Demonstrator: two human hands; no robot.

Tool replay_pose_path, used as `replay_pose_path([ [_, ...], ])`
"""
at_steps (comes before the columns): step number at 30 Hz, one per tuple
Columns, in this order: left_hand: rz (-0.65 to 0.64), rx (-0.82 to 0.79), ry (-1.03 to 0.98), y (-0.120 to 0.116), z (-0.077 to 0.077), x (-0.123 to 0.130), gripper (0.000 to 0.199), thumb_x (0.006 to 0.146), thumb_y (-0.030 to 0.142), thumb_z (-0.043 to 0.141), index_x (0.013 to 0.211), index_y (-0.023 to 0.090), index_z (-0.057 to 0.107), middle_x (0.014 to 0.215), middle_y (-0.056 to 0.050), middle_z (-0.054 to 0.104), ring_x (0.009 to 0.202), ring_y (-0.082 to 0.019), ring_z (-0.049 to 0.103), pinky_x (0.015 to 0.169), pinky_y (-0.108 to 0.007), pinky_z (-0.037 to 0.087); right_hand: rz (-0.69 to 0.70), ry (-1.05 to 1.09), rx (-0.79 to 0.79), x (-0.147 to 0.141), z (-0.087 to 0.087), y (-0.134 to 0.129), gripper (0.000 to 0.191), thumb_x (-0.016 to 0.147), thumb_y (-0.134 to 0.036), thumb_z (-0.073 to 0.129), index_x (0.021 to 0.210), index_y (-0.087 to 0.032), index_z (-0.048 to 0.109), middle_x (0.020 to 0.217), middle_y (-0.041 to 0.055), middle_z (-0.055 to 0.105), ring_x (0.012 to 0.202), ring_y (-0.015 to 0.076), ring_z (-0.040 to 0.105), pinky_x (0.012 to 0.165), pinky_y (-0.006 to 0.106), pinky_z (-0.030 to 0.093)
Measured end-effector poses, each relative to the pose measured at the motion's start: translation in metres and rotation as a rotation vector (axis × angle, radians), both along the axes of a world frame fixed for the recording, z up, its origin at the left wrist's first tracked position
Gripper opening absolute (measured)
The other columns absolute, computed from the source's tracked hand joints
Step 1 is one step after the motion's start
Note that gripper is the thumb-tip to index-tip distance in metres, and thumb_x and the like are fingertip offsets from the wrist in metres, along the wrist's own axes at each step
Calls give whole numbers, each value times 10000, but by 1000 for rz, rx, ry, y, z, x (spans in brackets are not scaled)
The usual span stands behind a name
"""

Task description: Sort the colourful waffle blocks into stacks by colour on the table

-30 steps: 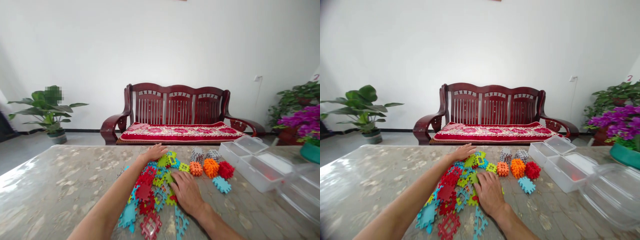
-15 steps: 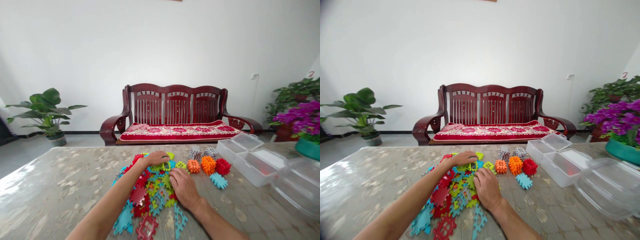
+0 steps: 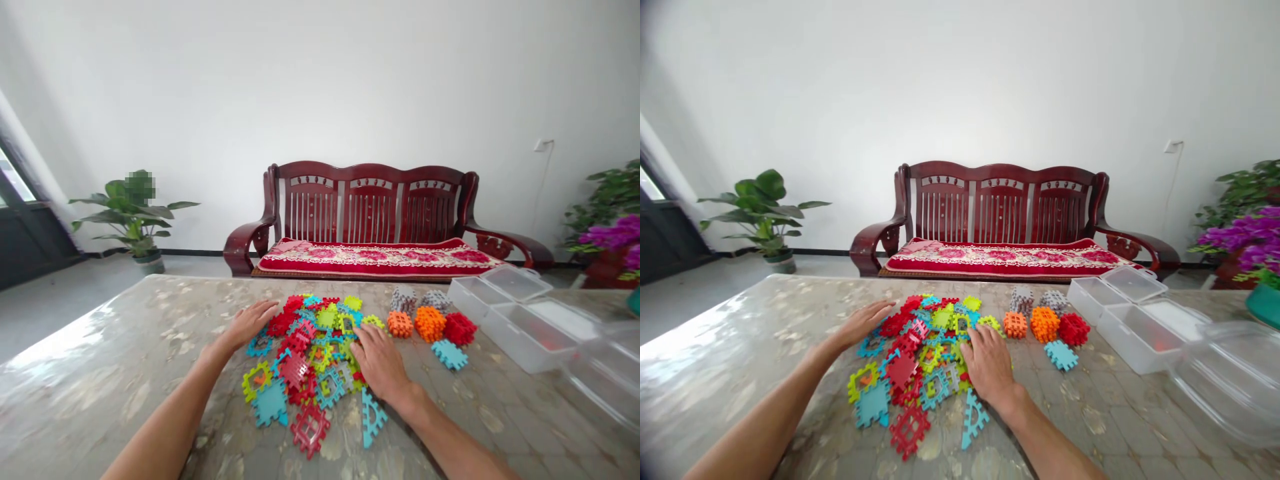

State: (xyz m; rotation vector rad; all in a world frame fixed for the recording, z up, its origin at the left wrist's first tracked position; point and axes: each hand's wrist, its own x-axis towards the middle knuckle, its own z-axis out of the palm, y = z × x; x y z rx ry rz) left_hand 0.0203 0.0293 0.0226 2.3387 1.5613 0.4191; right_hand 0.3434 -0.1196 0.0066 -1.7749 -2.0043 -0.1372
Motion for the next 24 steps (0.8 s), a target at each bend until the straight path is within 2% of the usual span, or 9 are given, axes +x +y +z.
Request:
replay_pose_path([
  [2,74,10,-22,-6,-10,-14,527,956,450,302,1323,275,636,1412,-35,606,1371,-234,469,1163,-415,307,9,15,5,0,-1,0,364,997,-330,432,1255,-176,637,1301,108,636,1238,256,534,1090,434,388],
  [4,141,26,-76,-14,-16,-13,525,948,441,311,1314,263,643,1403,-39,613,1381,-246,459,1169,-435,294,12,30,8,2,-2,0,361,998,-324,427,1253,-183,639,1297,105,640,1235,247,539,1084,421,393],
  [6,106,38,-171,-23,-16,-1,536,948,447,302,1285,239,663,1362,-42,645,1345,-239,498,1174,-422,298,20,40,18,3,-3,1,351,995,-319,432,1243,-193,647,1289,101,645,1232,241,543,1081,414,395],
  [10,13,35,-427,-40,-9,29,563,951,470,300,1311,203,641,1358,-49,648,1272,-221,567,1130,-371,388,40,48,42,6,-7,0,340,988,-288,438,1225,-181,657,1279,109,651,1221,248,551,1080,426,398],
  [12,97,50,-510,-43,-9,31,557,945,481,323,1309,196,636,1362,-56,644,1287,-225,557,1124,-375,396,43,55,55,7,-7,-1,335,982,-272,443,1219,-174,659,1285,113,648,1216,253,554,1072,432,407],
  [15,287,146,-604,-39,-14,17,542,949,447,312,1277,166,639,1312,-86,674,1250,-229,585,1092,-384,424,52,79,105,5,-1,-3,313,967,-250,463,1198,-191,665,1286,103,648,1203,246,559,1061,428,415],
  [19,480,179,-480,-29,-16,-1,415,908,339,399,1151,188,700,1186,-83,732,1140,-238,645,1013,-368,473,133,90,133,-10,16,-1,307,944,-230,500,1208,-204,655,1246,81,670,1170,234,568,1043,403,417],
  [22,486,123,-353,-27,-11,-1,373,891,302,431,1117,214,716,1174,-68,738,1114,-238,656,963,-346,491,196,84,76,-31,32,10,318,934,-222,507,1215,-221,655,1189,56,701,1123,226,584,1008,372,429],
  [24,449,86,-308,-27,-7,2,364,888,306,444,1117,227,716,1156,-57,746,1087,-232,667,930,-331,501,181,82,28,-46,40,23,326,930,-235,509,1220,-235,657,1142,45,721,1090,226,597,975,356,438],
])
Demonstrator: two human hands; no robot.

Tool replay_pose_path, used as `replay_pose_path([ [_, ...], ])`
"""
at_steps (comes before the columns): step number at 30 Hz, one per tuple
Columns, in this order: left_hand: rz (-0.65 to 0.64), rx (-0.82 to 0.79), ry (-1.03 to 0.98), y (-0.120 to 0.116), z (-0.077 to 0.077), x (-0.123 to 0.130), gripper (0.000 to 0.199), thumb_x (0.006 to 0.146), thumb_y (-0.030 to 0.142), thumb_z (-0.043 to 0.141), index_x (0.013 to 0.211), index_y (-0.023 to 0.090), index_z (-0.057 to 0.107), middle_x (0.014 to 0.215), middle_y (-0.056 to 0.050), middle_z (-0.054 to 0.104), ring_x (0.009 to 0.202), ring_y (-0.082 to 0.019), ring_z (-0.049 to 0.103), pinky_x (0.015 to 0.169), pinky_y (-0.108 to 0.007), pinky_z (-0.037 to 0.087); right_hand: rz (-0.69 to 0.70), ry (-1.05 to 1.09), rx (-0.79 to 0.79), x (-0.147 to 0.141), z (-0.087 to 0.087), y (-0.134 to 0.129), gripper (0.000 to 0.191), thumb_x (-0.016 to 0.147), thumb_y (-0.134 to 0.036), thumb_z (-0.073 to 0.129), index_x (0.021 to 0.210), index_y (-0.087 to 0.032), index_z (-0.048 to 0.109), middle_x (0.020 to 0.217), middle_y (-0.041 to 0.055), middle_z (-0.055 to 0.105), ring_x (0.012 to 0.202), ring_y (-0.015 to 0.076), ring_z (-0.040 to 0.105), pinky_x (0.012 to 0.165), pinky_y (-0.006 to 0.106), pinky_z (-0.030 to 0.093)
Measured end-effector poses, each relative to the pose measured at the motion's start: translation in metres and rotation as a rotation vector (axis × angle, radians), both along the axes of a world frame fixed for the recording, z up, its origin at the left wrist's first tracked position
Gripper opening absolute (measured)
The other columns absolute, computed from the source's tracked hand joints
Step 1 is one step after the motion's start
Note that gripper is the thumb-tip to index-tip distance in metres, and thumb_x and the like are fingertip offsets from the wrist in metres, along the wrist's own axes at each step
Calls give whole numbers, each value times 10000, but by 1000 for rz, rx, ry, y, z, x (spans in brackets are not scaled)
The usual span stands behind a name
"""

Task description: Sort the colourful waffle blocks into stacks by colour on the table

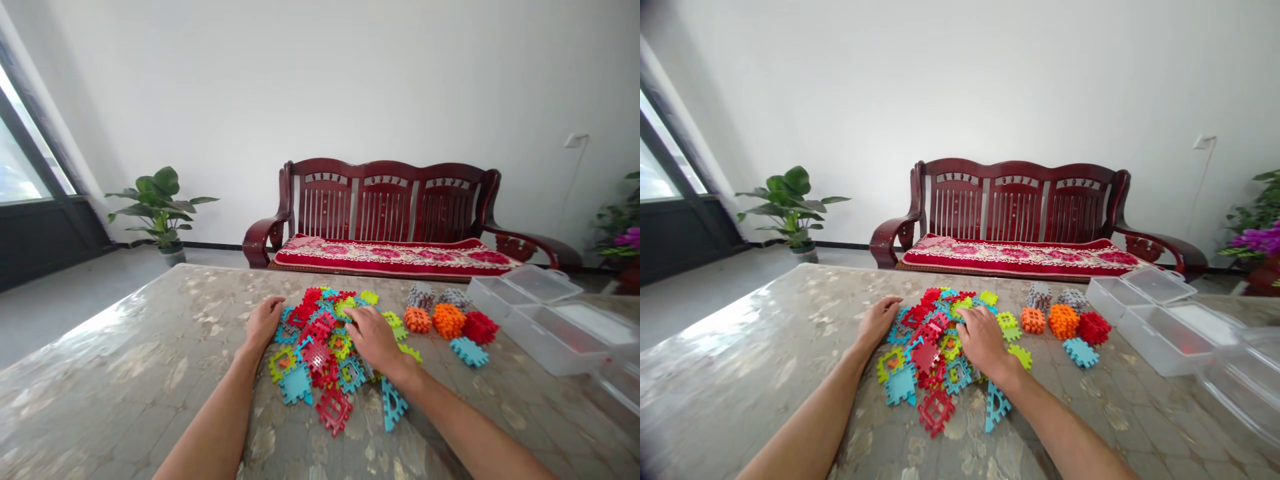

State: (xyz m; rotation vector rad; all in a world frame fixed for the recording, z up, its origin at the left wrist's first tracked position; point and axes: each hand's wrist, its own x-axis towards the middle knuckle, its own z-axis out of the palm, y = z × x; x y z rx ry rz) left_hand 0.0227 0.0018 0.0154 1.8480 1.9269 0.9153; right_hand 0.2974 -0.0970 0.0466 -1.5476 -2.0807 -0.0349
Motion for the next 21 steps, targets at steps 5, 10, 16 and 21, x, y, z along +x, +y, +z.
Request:
replay_pose_path([
  [5,-24,-9,12,-1,3,1,362,896,305,440,1116,227,716,1117,-49,759,1038,-213,685,894,-302,506,-110,-29,-109,-28,7,28,338,929,-325,508,1226,-270,659,950,23,760,989,236,624,883,347,448],
  [10,-31,-11,55,-1,3,-1,358,892,296,446,1110,241,725,1113,-36,761,1036,-209,684,881,-293,509,-104,97,-172,-37,1,37,406,827,-291,615,1230,-278,654,888,-9,755,965,225,630,863,332,453],
  [16,-38,-13,66,-1,2,0,371,890,294,436,1119,243,723,1133,-32,754,1058,-211,677,894,-299,503,-27,569,-248,2,6,33,442,807,-260,528,1226,-179,645,825,8,720,738,165,649,696,273,491],
  [21,-44,-28,104,1,1,0,369,894,317,435,1110,258,727,1147,-23,750,1073,-218,671,889,-300,503,-108,579,-262,75,-3,25,434,818,-300,504,1192,-147,662,805,31,718,700,184,657,667,304,518],
])
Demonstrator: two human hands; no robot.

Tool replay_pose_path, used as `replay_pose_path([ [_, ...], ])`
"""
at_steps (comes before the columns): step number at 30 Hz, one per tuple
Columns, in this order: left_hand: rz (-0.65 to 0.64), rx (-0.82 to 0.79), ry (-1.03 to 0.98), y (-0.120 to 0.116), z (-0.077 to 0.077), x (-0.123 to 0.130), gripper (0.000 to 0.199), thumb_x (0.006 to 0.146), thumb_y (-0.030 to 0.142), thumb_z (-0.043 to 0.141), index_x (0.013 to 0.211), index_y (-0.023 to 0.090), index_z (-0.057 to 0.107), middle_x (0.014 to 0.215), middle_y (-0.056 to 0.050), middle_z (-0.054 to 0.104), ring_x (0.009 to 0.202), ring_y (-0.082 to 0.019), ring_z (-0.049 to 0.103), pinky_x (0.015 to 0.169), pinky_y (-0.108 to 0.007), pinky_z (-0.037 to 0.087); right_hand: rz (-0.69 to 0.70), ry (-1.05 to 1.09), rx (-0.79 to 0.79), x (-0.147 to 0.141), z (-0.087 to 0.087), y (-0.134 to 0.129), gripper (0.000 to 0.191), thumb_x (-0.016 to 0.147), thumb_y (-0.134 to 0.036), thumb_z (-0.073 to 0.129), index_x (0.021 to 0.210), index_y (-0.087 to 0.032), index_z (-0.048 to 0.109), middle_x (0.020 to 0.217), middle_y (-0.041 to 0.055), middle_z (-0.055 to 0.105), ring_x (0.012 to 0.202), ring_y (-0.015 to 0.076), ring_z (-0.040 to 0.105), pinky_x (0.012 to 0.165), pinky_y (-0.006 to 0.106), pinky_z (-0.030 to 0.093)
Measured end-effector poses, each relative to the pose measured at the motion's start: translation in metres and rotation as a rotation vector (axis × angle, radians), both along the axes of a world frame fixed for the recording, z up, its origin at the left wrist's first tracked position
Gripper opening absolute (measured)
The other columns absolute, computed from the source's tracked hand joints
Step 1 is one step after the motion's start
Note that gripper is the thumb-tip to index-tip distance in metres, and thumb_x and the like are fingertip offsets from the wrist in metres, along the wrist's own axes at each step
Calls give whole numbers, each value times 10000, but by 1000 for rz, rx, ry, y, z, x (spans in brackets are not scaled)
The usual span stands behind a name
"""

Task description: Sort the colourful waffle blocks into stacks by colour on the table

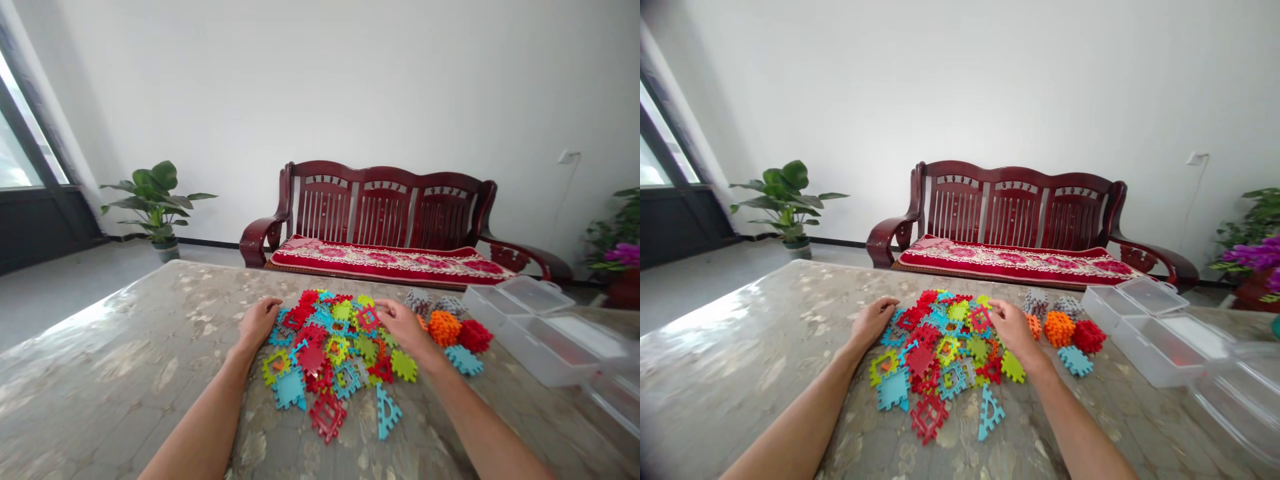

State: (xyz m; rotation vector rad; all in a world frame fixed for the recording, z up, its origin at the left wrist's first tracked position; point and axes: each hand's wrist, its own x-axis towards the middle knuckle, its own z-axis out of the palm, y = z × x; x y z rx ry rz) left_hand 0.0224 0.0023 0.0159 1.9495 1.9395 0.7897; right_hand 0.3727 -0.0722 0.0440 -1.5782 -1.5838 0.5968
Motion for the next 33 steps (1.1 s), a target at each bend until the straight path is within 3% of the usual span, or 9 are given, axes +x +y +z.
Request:
replay_pose_path([
  [3,-5,-2,29,0,0,1,368,896,333,435,1108,273,730,1161,-17,747,1079,-226,667,886,-303,502,-28,-131,-19,27,-9,-7,376,846,-277,492,1152,-173,685,957,69,754,855,211,696,798,346,534],
  [5,-8,1,36,0,1,1,377,895,331,430,1112,272,732,1166,-21,745,1074,-230,668,889,-309,500,-57,-239,-9,31,-12,-13,354,854,-260,502,1147,-193,690,1092,85,743,983,220,689,887,358,513],
  [11,2,2,37,-1,4,2,354,871,315,464,1081,281,747,1123,-14,759,1032,-228,681,886,-302,508,-67,-596,-13,11,-5,-29,474,785,-290,630,1254,-225,632,1185,88,704,1111,255,630,956,376,453],
  [16,-4,9,58,0,2,2,353,868,318,457,1067,273,746,1131,-15,756,1041,-226,679,878,-299,508,-107,-776,27,5,-6,-27,497,794,-323,649,1276,-210,600,1224,124,676,1148,297,576,991,425,394],
  [21,-16,12,68,1,3,1,357,867,324,453,1070,266,740,1137,-14,756,1048,-219,681,876,-287,507,-128,-849,-24,1,-9,-22,506,808,-292,621,1301,-185,582,1097,139,719,1093,317,593,921,413,419],
  [26,-17,2,68,3,3,0,369,865,337,448,1080,271,741,1104,-16,767,1022,-216,693,863,-278,514,-105,-719,-7,0,-2,-26,580,746,-185,605,1325,-211,572,1137,104,712,1099,280,615,941,381,439],
  [29,-22,1,78,5,1,-2,375,864,353,443,1077,277,742,1133,-16,759,1042,-227,689,869,-287,515,-31,-567,56,21,11,-26,693,690,-167,614,1376,-217,534,1268,88,662,1157,257,598,997,379,440],
  [33,-26,-7,78,9,-3,-5,385,854,369,449,1080,269,744,1132,-36,758,1033,-248,691,847,-305,526,-95,-537,113,91,33,-29,717,652,-164,621,1365,-161,549,1321,125,627,1199,270,569,1049,403,414],
])
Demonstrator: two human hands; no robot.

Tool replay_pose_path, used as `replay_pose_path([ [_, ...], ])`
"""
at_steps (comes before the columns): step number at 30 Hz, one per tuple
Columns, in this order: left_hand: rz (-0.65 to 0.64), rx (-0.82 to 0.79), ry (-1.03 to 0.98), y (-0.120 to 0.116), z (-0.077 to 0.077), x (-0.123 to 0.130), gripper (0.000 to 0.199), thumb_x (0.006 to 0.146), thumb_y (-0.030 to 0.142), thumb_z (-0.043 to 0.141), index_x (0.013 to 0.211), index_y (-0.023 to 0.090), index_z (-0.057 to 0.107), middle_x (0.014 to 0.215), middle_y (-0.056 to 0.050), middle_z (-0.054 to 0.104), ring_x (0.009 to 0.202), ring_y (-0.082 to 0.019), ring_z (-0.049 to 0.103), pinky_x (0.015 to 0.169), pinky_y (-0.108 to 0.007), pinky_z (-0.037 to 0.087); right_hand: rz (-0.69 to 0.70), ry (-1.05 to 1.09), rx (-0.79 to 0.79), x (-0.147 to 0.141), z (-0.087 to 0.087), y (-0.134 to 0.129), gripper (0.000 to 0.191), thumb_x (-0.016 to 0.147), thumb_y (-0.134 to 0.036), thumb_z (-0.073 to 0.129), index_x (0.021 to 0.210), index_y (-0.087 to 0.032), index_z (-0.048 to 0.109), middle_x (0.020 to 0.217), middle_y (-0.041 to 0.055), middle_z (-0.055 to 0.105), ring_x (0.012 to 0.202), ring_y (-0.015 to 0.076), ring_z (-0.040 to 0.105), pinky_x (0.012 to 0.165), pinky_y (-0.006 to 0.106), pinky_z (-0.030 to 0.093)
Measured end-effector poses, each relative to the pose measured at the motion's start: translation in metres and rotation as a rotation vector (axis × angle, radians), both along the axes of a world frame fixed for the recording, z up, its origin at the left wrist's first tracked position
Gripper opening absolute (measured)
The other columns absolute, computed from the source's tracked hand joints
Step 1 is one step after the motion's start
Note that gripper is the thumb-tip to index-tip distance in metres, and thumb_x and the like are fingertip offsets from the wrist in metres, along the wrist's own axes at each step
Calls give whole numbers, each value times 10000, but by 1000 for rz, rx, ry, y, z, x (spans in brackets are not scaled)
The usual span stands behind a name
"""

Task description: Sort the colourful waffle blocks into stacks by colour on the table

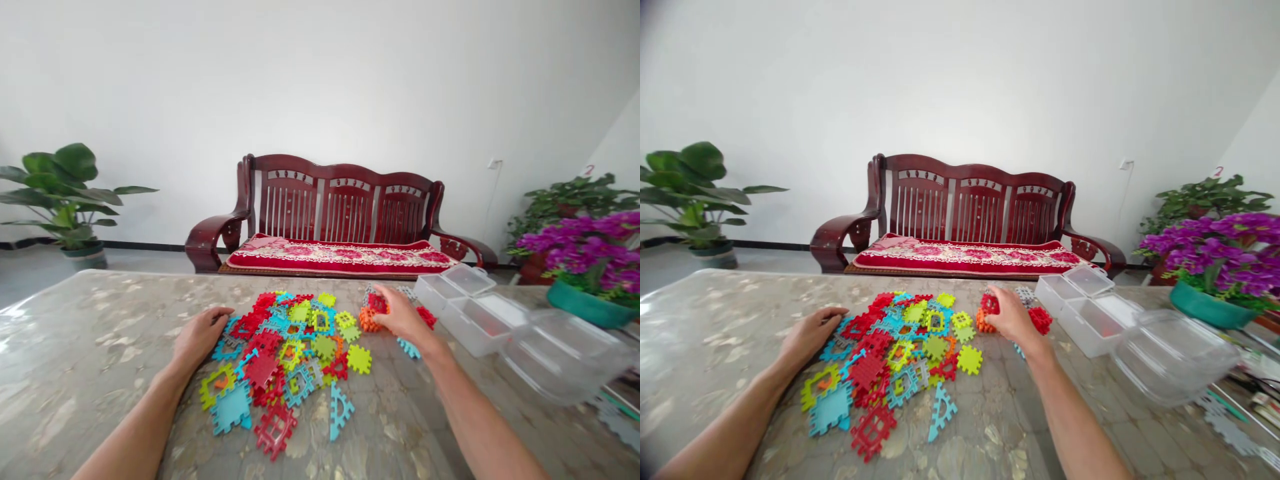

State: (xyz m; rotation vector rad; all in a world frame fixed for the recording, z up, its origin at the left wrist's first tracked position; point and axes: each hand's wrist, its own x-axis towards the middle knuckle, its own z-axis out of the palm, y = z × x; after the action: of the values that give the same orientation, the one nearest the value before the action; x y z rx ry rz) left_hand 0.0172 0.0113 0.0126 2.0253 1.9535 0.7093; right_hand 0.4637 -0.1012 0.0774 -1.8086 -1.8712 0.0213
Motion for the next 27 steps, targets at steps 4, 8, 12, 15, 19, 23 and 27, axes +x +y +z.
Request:
replay_pose_path([
  [4,-6,-6,-3,3,-3,-1,401,851,380,445,1098,262,739,1128,-45,757,1030,-257,690,853,-313,528,-35,-62,-53,83,10,-15,770,613,-113,596,1380,-144,534,1360,130,603,1213,268,566,1068,398,393],
  [8,-11,-18,13,4,-4,-1,404,855,379,437,1099,263,737,1129,-47,755,1045,-261,686,858,-314,526,-81,-149,-100,132,4,-30,787,597,-82,570,1380,-161,544,1365,110,604,1239,288,541,1073,404,382],
  [12,-15,-12,30,5,-2,-1,392,846,366,448,1084,266,742,1118,-39,759,1034,-255,692,840,-302,529,-51,-172,-113,145,-6,-32,770,590,-68,550,1353,-165,575,1364,103,610,1246,284,539,1087,393,371],
  [15,-17,-13,42,5,-2,-1,392,846,371,451,1090,268,741,1125,-33,758,1039,-248,692,835,-290,528,-47,-131,-89,147,-11,-28,764,582,-66,532,1335,-179,589,1341,96,626,1252,276,547,1097,404,369],
  [19,-39,-10,44,5,-3,-2,402,852,367,441,1099,256,739,1125,-42,759,1038,-244,692,834,-287,525,-16,12,-60,152,-19,-26,762,580,-97,564,1337,-176,577,1372,118,602,1286,286,533,1110,437,371],
  [23,-44,-2,52,7,-3,-3,400,844,364,449,1087,252,746,1127,-47,759,1036,-250,694,828,-294,525,-86,167,-15,156,-33,-25,819,598,-175,640,1404,-154,497,1435,168,537,1325,310,502,1123,466,363],
  [27,-43,3,51,9,-6,-5,400,838,365,450,1082,255,747,1131,-44,757,1044,-251,691,840,-296,522,-128,284,-26,154,-46,-24,880,597,-203,658,1444,-143,428,1503,195,449,1336,313,494,1101,466,399],
])
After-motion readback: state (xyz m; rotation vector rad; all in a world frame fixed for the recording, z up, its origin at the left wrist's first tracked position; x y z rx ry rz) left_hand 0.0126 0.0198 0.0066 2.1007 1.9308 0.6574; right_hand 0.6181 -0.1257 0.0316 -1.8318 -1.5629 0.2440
